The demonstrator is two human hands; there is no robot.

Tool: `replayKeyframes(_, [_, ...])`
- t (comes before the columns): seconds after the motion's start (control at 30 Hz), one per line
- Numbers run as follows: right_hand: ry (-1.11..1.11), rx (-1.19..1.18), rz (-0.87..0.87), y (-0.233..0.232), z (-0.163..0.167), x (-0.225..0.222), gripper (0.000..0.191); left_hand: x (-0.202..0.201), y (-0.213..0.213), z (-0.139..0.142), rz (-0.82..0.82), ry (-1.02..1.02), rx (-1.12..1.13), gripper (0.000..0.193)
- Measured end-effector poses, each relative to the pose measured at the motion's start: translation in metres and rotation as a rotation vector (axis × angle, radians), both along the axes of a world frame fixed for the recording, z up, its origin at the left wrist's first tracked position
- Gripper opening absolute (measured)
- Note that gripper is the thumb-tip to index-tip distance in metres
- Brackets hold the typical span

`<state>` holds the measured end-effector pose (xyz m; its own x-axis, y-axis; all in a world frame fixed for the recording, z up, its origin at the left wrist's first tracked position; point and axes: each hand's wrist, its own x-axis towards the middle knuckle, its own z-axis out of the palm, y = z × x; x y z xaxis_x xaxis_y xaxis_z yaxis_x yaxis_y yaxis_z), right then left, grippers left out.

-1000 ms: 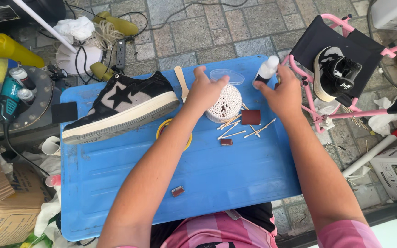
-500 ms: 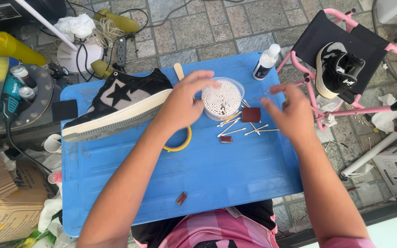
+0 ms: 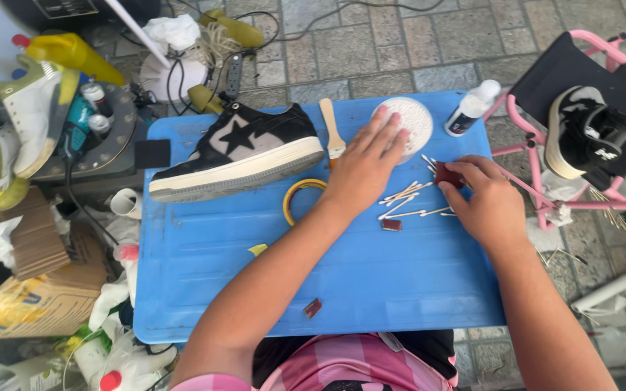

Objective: The person sands the white midsole of a black and white sneaker using a small sanding block. They rotate the shoe to access different areas along the sole and then place the shoe on the blue work surface.

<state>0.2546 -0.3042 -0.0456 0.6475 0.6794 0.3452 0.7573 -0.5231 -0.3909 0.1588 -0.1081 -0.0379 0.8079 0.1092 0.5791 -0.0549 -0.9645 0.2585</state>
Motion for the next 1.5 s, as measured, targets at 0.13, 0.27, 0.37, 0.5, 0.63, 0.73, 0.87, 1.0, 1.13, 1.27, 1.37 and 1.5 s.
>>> replayKeyframes(0.13, [-0.01,0.021,0.029,0.0,-0.001,0.002,0.031,0.016,-0.007,0.005,0.077,0.004,0.12,0.064])
replayKeyframes(0.27, [-0.004,0.013,-0.006,0.0,-0.002,0.002,0.03,0.027,-0.014,0.01,0.133,-0.021,0.127,0.061])
replayKeyframes(0.37, [-0.028,0.034,0.001,0.0,-0.002,0.001,0.029,0.033,-0.018,0.01,0.177,-0.018,0.131,0.06])
replayKeyframes(0.5, [-0.077,0.025,0.006,0.001,-0.002,-0.001,0.029,0.04,-0.024,0.006,0.229,-0.004,0.109,0.058])
replayKeyframes(0.63, [-0.08,0.016,-0.007,0.002,-0.004,-0.002,0.027,0.049,-0.026,0.006,0.294,0.056,0.128,0.059])
replayKeyframes(0.73, [-0.083,0.012,0.005,-0.001,-0.008,-0.001,0.027,0.048,-0.025,0.003,0.293,0.039,0.1,0.067])
replayKeyframes(0.87, [-0.096,0.026,0.026,-0.008,-0.017,0.001,0.022,0.031,-0.018,0.004,0.096,-0.036,-0.042,0.076])
replayKeyframes(1.0, [-0.1,0.039,0.017,-0.014,-0.023,0.001,0.016,-0.029,-0.014,0.01,-0.042,-0.006,-0.263,0.038])
replayKeyframes(1.13, [-0.023,0.116,0.077,-0.014,-0.019,-0.006,0.013,-0.132,-0.011,0.008,-0.075,0.499,-0.491,0.025])
replayKeyframes(1.27, [0.067,0.086,0.105,0.003,-0.009,-0.028,0.017,-0.191,-0.026,-0.008,-0.057,0.544,-0.506,0.041])
replayKeyframes(1.37, [0.135,0.102,0.222,0.025,-0.001,-0.045,0.017,-0.206,-0.036,-0.024,-0.022,0.488,-0.539,0.031])
replayKeyframes(1.5, [0.168,0.068,0.363,0.049,0.005,-0.061,0.023,-0.226,-0.025,-0.033,0.095,0.508,-0.648,0.018])
